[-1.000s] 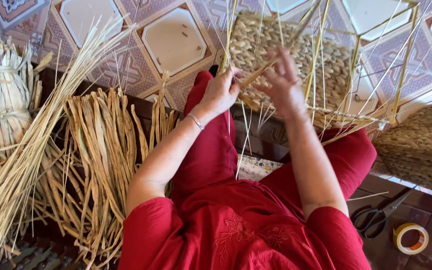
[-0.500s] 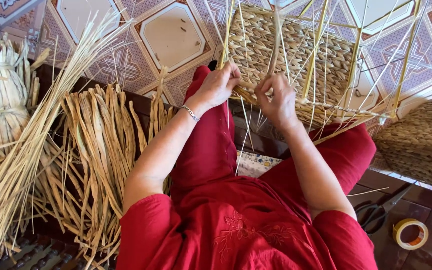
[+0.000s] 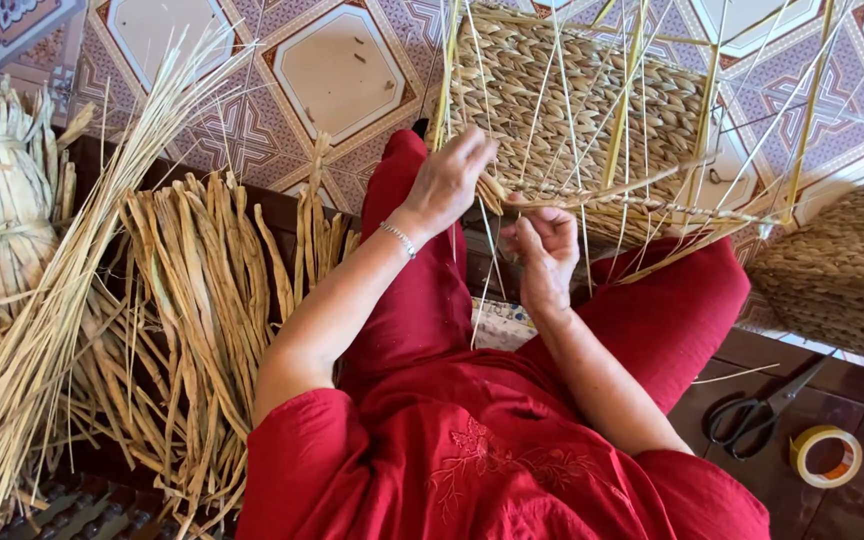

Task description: The person weaves together dried plant fibers around a wire and wooden frame to form a basket. The person threads and tucks long strands of fiber through the existing weave, occasionally using scissors to trim excess material.

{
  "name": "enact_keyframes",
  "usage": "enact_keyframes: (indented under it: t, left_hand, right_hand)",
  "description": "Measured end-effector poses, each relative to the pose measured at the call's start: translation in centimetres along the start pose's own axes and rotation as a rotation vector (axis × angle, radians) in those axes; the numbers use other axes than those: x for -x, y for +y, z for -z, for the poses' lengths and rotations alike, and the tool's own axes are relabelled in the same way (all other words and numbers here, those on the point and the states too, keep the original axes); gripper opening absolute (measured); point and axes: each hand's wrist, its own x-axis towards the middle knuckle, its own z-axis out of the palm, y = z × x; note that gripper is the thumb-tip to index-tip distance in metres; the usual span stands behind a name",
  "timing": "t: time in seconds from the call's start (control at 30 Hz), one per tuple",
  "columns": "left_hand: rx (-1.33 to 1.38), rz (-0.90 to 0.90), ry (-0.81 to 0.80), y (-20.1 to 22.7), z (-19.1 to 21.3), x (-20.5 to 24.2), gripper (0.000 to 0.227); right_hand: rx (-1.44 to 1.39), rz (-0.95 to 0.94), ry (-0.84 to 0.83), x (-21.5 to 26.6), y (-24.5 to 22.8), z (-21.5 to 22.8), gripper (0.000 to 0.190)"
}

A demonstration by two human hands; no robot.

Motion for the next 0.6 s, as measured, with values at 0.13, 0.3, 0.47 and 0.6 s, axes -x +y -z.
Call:
enact_keyframes:
  t: [0.13,0.3,0.47,0.6]
  left_hand:
    - [-0.072,-0.130,-0.104,1.8,2.4,1.2,0.034]
    - [-0.026,-0.047,-0.223,1.6,1.2,0.7,0.034]
    - [0.136,0.241,-0.300,0.6,0.7,0.5,0.018]
    - [0.344,0.266,-0.165,-0.5,0.7,0.3,0.024]
  right_hand:
    - [0.197,0.015,-0.102,1.9,-2.2,-0.4,0.043]
    - [0.861,0.160,-0.171,1.7,-7.4,-2.5,0.017]
    - [1.273,0.966,-0.305,-4.4,-9.8,-4.7,0.012]
    - [1.377,0.228,-0.478,-9.2,-7.4,-5.7,0.023]
